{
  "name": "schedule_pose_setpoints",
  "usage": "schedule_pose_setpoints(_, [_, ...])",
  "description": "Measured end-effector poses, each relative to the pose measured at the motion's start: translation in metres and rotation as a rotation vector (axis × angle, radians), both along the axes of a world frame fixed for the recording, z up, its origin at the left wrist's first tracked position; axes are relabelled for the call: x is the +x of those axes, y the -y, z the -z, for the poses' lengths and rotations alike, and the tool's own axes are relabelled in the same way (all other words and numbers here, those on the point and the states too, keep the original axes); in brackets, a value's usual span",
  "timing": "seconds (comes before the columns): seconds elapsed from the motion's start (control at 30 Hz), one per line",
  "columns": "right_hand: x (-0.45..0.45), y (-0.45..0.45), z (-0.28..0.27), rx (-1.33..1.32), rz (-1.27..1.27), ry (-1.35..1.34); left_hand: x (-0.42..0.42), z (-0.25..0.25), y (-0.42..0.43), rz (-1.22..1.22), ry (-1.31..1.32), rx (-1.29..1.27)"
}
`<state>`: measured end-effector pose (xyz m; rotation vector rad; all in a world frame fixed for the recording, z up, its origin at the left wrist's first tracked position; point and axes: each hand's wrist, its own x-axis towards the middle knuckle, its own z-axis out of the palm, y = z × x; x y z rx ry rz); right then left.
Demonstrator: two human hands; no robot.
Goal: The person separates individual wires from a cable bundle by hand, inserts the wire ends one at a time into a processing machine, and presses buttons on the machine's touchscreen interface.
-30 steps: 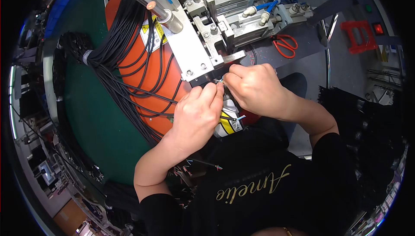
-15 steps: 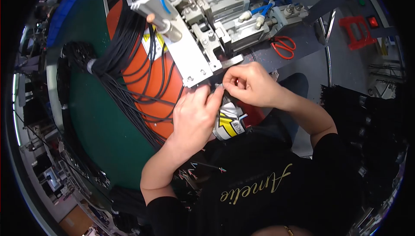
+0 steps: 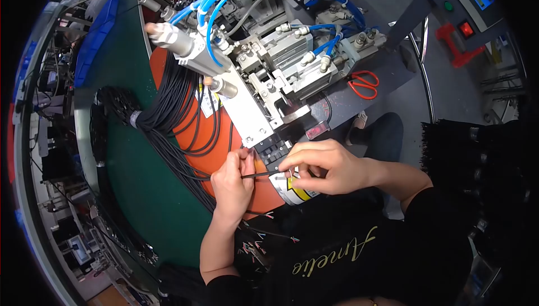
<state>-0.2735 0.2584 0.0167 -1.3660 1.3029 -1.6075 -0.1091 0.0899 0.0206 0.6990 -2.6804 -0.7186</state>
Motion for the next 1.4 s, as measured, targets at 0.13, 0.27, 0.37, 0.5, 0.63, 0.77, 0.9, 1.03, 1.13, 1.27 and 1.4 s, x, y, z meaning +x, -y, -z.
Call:
schedule_pose_setpoints(0.13, [0.004,0.011,0.015,0.076,0.124,0.167,-0.007,-0.024,-0.008,0.280,-0.067,0.323])
schedule_pose_setpoints(0.27, [0.005,0.011,0.014,0.199,-0.040,0.647,-0.015,-0.025,-0.016,0.259,-0.192,0.381])
schedule_pose_setpoints(0.37, [-0.007,0.011,0.024,0.233,-0.175,1.009,-0.021,-0.016,-0.020,0.316,-0.315,0.244])
schedule_pose_setpoints(0.5, [0.008,0.014,0.018,0.182,0.182,0.305,-0.024,-0.010,-0.031,0.342,-0.342,0.093])
schedule_pose_setpoints(0.63, [0.020,0.026,0.029,-0.180,0.544,-0.389,-0.024,-0.012,-0.034,0.221,-0.308,0.174])
schedule_pose_setpoints(0.77, [0.033,0.021,0.028,-0.184,0.562,-0.702,-0.023,-0.012,-0.031,0.153,-0.344,0.174])
schedule_pose_setpoints(0.9, [0.025,0.012,0.019,-0.036,0.345,-0.004,-0.024,-0.010,-0.031,0.215,-0.397,0.037])
schedule_pose_setpoints(1.03, [0.000,0.010,0.018,0.254,0.027,0.676,-0.025,-0.007,-0.030,0.232,-0.415,0.004])
schedule_pose_setpoints(1.13, [-0.001,0.010,0.018,0.234,0.037,0.620,-0.025,-0.005,-0.031,0.202,-0.418,0.064])
schedule_pose_setpoints(1.27, [0.005,0.011,0.017,0.131,0.100,0.483,-0.025,-0.005,-0.030,0.214,-0.401,0.043])
schedule_pose_setpoints(1.4, [0.008,0.013,0.015,0.107,0.243,0.350,-0.023,-0.008,-0.028,0.319,-0.344,-0.344])
